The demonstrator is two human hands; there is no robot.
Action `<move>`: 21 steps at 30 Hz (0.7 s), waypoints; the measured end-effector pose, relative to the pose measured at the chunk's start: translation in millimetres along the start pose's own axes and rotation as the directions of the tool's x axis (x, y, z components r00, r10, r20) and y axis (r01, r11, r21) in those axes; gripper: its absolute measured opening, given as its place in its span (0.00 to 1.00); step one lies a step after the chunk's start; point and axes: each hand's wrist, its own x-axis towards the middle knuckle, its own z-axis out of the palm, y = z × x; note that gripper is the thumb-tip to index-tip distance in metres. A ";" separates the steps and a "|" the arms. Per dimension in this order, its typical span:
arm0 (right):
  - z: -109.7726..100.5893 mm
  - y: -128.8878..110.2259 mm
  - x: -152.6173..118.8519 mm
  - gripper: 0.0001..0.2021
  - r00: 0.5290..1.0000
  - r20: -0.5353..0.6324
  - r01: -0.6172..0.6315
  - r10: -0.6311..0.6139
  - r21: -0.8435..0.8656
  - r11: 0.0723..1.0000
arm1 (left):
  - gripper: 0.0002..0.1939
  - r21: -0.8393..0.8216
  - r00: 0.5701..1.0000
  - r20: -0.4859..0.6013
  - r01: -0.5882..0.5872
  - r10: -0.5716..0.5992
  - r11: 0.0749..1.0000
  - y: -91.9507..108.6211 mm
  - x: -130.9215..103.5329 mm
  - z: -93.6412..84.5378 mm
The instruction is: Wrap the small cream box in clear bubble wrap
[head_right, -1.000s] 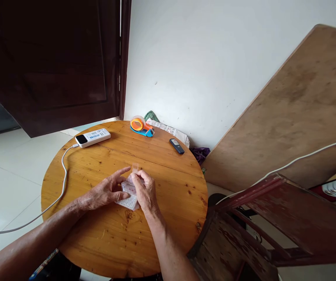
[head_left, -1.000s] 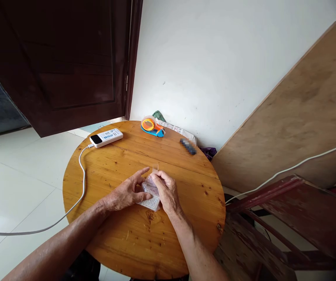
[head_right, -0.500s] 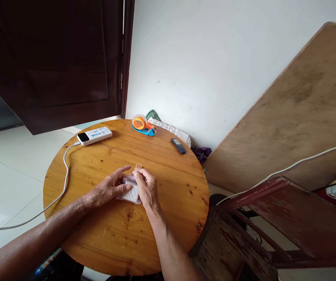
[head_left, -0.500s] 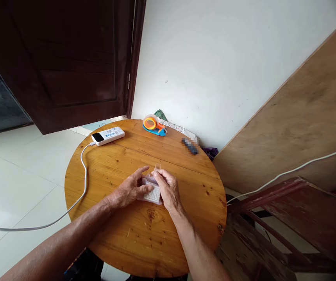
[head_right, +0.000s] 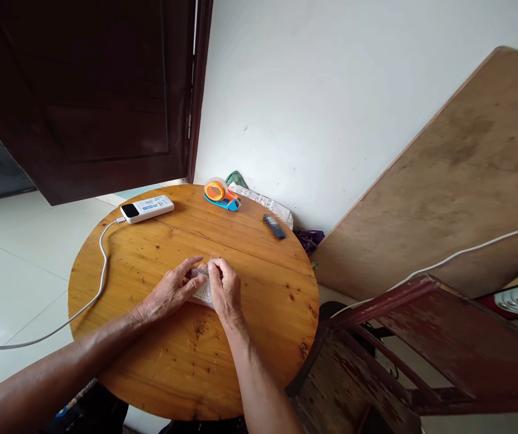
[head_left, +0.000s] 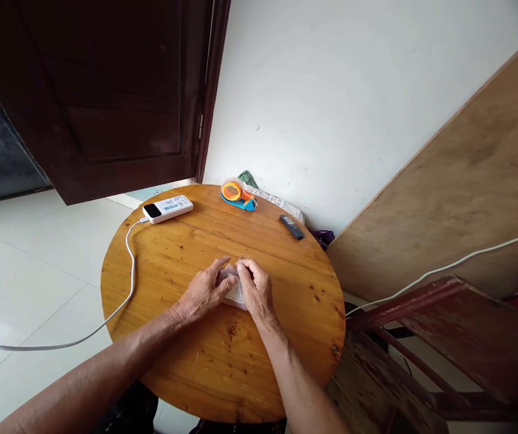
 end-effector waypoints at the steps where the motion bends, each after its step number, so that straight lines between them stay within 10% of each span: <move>1: 0.6 2.2 1.8 0.14 1.000 -0.002 -0.014 0.014 -0.007 1.000 | 0.26 0.060 0.999 -0.035 -0.027 0.030 0.998 1.5 -0.9 -0.2; 9: 3.4 10.6 6.5 0.12 0.997 0.035 -0.070 0.067 0.082 0.994 | 0.16 0.141 0.960 -0.059 -0.263 0.273 0.954 -1.7 -9.5 -5.0; 21: -2.0 8.4 8.6 0.12 0.985 0.031 -0.173 0.171 0.255 0.951 | 0.15 -0.060 0.989 -0.001 -0.145 0.145 0.988 -1.7 -2.8 -5.2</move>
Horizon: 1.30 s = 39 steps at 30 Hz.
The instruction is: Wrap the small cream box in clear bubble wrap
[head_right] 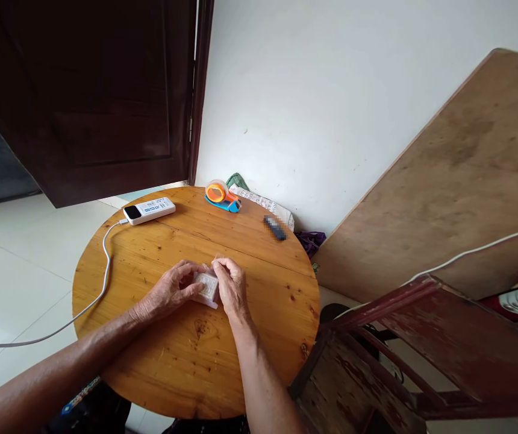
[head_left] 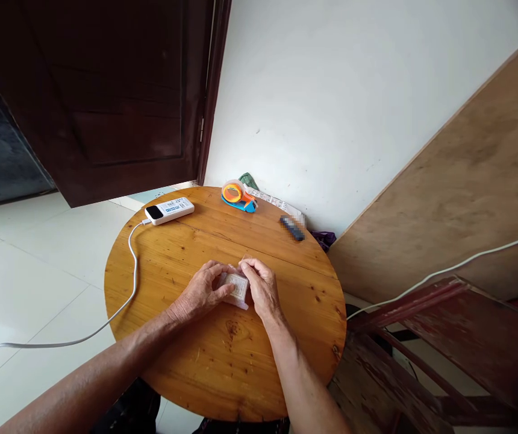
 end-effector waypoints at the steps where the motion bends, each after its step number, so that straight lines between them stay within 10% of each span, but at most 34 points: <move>1: -1.1 -1.1 -0.7 0.12 1.000 0.008 0.014 -0.013 -0.020 1.000 | 0.15 -0.003 1.000 -0.004 0.006 -0.006 1.000 -0.8 0.2 0.4; 11: -17.7 -20.0 -15.3 0.10 0.936 0.262 0.318 -0.234 -0.354 0.879 | 0.15 0.050 0.996 -0.068 0.063 -0.060 0.997 -1.5 1.6 4.5; 19: -9.2 -4.7 -19.5 0.13 0.869 0.215 0.478 -0.445 -0.598 0.644 | 0.10 0.231 0.988 -0.154 0.004 0.032 0.973 1.7 -6.5 1.5; 25: -5.0 -2.0 -15.2 0.13 0.900 0.131 0.415 -0.416 -0.550 0.724 | 0.14 0.272 0.988 -0.016 -0.145 0.155 0.951 6.5 -16.3 2.9; 39: -11.3 -13.0 -14.3 0.10 0.939 0.158 0.341 -0.306 -0.313 0.886 | 0.14 0.348 0.986 -0.111 -0.078 0.123 0.934 3.6 -8.4 7.7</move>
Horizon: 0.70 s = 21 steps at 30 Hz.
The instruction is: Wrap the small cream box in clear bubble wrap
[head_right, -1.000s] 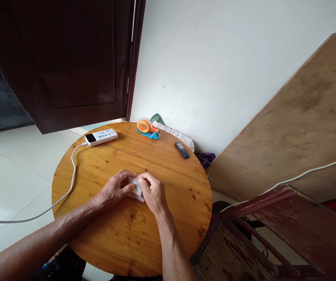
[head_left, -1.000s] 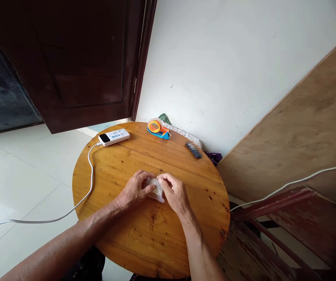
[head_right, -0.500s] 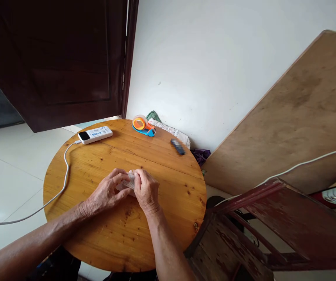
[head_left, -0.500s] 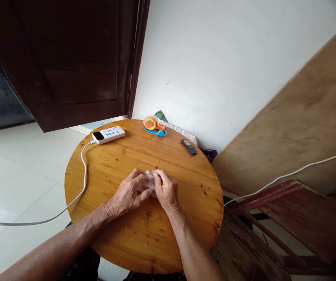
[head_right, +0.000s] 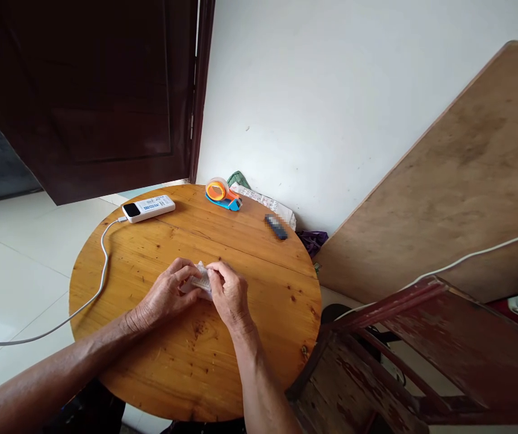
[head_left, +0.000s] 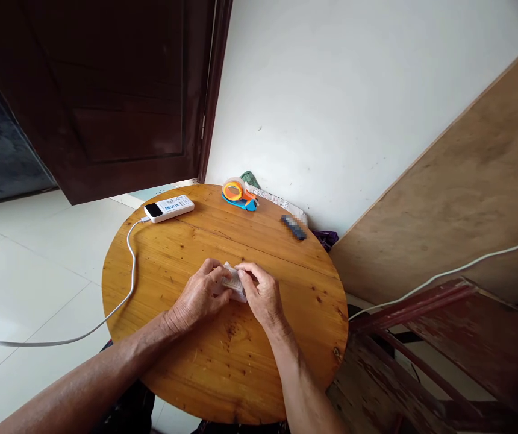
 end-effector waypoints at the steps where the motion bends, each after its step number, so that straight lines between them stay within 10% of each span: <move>1: -2.0 -0.4 0.4 0.10 1.000 0.017 0.016 -0.017 0.017 1.000 | 0.14 -0.008 1.000 -0.002 -0.002 0.002 1.000 -0.3 0.1 0.3; 21: -25.9 -7.7 3.7 0.08 0.970 0.241 -0.007 -0.011 0.075 0.997 | 0.17 -0.030 0.999 0.031 -0.009 0.010 0.999 3.9 -0.5 -2.2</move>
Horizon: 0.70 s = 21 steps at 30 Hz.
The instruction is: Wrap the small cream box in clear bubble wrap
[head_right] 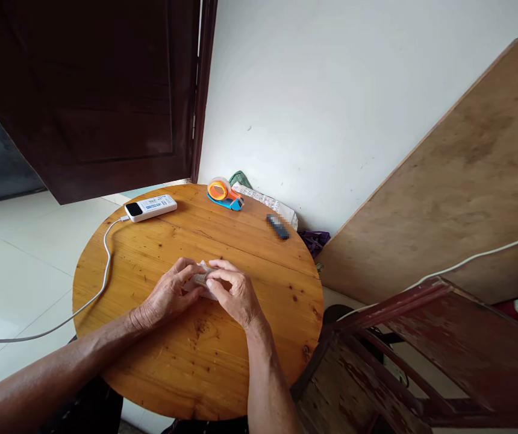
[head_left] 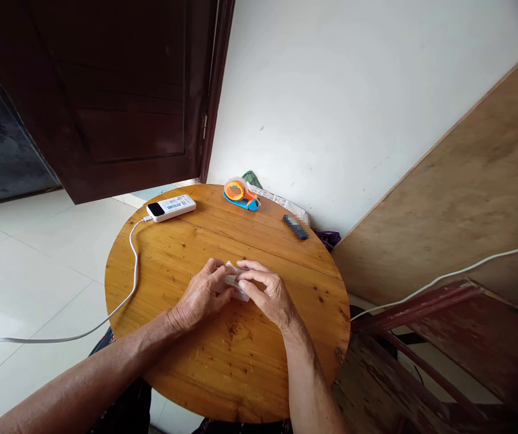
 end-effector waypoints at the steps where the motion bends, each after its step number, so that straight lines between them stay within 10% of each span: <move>1: -0.6 0.3 -0.1 0.08 1.000 0.011 -0.005 0.005 0.002 1.000 | 0.16 0.005 1.000 0.003 -0.009 0.009 1.000 0.2 0.0 -0.3; 8: -4.6 6.6 0.2 0.08 0.989 -0.147 -0.005 0.004 -0.003 1.000 | 0.14 0.046 1.000 -0.007 -0.005 0.005 0.999 0.1 1.1 1.3; 21: 7.5 15.1 1.3 0.12 0.994 -0.089 0.052 -0.066 -0.153 0.987 | 0.16 0.059 1.000 0.000 -0.004 0.004 0.998 -0.6 0.2 3.1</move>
